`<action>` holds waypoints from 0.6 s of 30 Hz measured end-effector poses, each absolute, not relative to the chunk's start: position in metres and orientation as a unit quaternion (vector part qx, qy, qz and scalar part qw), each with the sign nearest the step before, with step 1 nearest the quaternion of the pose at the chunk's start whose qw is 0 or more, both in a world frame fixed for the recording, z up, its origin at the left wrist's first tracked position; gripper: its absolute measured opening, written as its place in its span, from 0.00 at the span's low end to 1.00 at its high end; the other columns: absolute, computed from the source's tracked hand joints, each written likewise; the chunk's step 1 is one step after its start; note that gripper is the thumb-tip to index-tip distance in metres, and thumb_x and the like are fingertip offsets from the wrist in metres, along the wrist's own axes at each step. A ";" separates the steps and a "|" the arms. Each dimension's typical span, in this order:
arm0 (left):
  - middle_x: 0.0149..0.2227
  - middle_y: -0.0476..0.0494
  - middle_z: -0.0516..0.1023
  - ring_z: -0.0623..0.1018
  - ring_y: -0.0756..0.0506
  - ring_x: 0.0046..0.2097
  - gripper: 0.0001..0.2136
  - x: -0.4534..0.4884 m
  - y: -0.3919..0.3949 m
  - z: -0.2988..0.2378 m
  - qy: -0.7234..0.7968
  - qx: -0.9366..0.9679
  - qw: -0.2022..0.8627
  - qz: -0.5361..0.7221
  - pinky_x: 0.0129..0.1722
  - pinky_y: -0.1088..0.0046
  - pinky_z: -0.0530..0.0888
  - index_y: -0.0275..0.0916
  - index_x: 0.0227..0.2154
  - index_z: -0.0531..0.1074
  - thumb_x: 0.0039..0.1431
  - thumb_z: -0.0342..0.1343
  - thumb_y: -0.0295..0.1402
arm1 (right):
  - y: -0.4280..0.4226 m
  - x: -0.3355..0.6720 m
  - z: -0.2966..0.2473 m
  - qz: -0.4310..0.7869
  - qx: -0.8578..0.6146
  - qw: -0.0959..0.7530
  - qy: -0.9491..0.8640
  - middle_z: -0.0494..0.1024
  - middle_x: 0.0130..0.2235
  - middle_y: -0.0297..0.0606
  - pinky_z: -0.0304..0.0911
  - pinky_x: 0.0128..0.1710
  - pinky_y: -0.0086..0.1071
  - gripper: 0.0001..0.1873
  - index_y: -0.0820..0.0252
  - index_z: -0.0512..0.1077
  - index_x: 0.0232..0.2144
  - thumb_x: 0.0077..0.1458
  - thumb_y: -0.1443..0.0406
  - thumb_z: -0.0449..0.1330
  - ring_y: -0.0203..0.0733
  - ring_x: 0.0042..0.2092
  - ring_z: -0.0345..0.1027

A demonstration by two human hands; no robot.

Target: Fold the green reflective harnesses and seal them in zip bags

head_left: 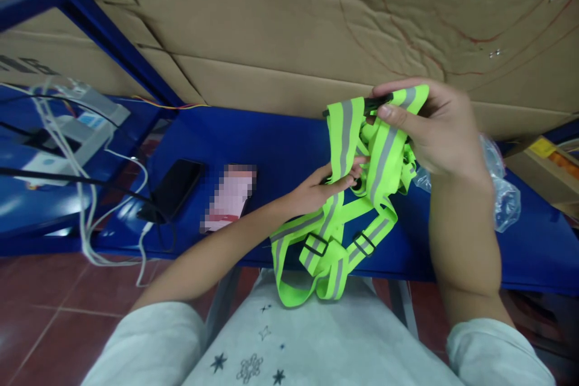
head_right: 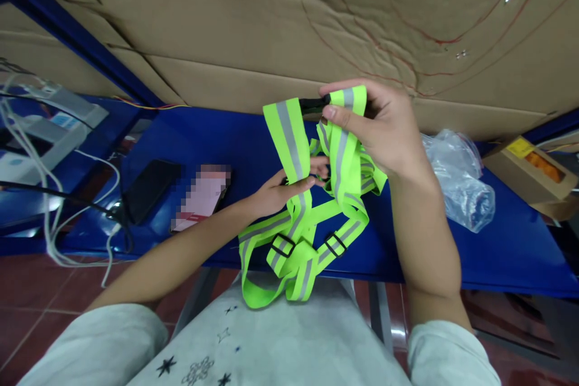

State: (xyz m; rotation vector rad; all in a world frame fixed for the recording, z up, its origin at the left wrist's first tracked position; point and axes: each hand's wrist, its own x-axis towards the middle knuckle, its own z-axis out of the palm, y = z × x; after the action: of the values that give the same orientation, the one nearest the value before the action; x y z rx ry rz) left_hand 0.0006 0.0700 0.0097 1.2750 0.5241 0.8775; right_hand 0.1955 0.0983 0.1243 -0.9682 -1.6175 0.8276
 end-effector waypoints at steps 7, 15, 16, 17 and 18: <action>0.57 0.37 0.81 0.76 0.33 0.63 0.27 0.004 0.056 0.015 0.231 0.483 0.753 0.383 0.67 0.52 0.69 0.41 0.54 0.78 0.51 0.74 0.42 | 0.100 0.180 0.111 0.439 -0.400 0.487 -0.641 0.83 0.44 0.35 0.77 0.40 0.38 0.18 0.48 0.80 0.47 0.54 0.57 0.72 0.43 0.41 0.79; 0.42 0.37 0.85 0.85 0.37 0.44 0.24 0.008 0.028 0.028 0.318 0.395 0.790 0.345 0.53 0.55 0.80 0.34 0.44 0.80 0.46 0.76 0.42 | 0.099 0.182 0.113 0.353 -0.458 0.481 -0.659 0.81 0.40 0.34 0.74 0.43 0.39 0.16 0.54 0.80 0.42 0.53 0.55 0.72 0.44 0.42 0.77; 0.43 0.37 0.85 0.85 0.37 0.45 0.25 0.007 0.027 0.028 0.332 0.401 0.781 0.345 0.52 0.56 0.80 0.34 0.44 0.80 0.46 0.76 0.42 | 0.100 0.184 0.115 0.353 -0.473 0.472 -0.655 0.80 0.37 0.34 0.74 0.41 0.37 0.15 0.55 0.80 0.40 0.51 0.56 0.73 0.42 0.40 0.76; 0.44 0.38 0.85 0.84 0.38 0.46 0.25 0.006 0.027 0.027 0.339 0.413 0.773 0.343 0.52 0.57 0.80 0.35 0.45 0.80 0.47 0.76 0.43 | 0.100 0.186 0.117 0.362 -0.484 0.461 -0.649 0.80 0.36 0.33 0.73 0.38 0.36 0.15 0.55 0.80 0.38 0.49 0.56 0.74 0.41 0.37 0.74; 0.44 0.38 0.85 0.84 0.38 0.46 0.24 0.006 0.028 0.026 0.340 0.429 0.765 0.341 0.52 0.58 0.80 0.36 0.45 0.80 0.48 0.75 0.44 | 0.101 0.189 0.119 0.380 -0.490 0.451 -0.643 0.79 0.34 0.32 0.71 0.36 0.34 0.15 0.55 0.79 0.36 0.48 0.57 0.75 0.39 0.35 0.73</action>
State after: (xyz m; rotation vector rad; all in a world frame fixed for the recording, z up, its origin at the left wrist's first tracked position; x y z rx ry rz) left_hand 0.0059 0.0280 0.0258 0.9326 0.7379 0.7404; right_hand 0.1889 0.1013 0.1187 -1.2105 -1.5881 0.9385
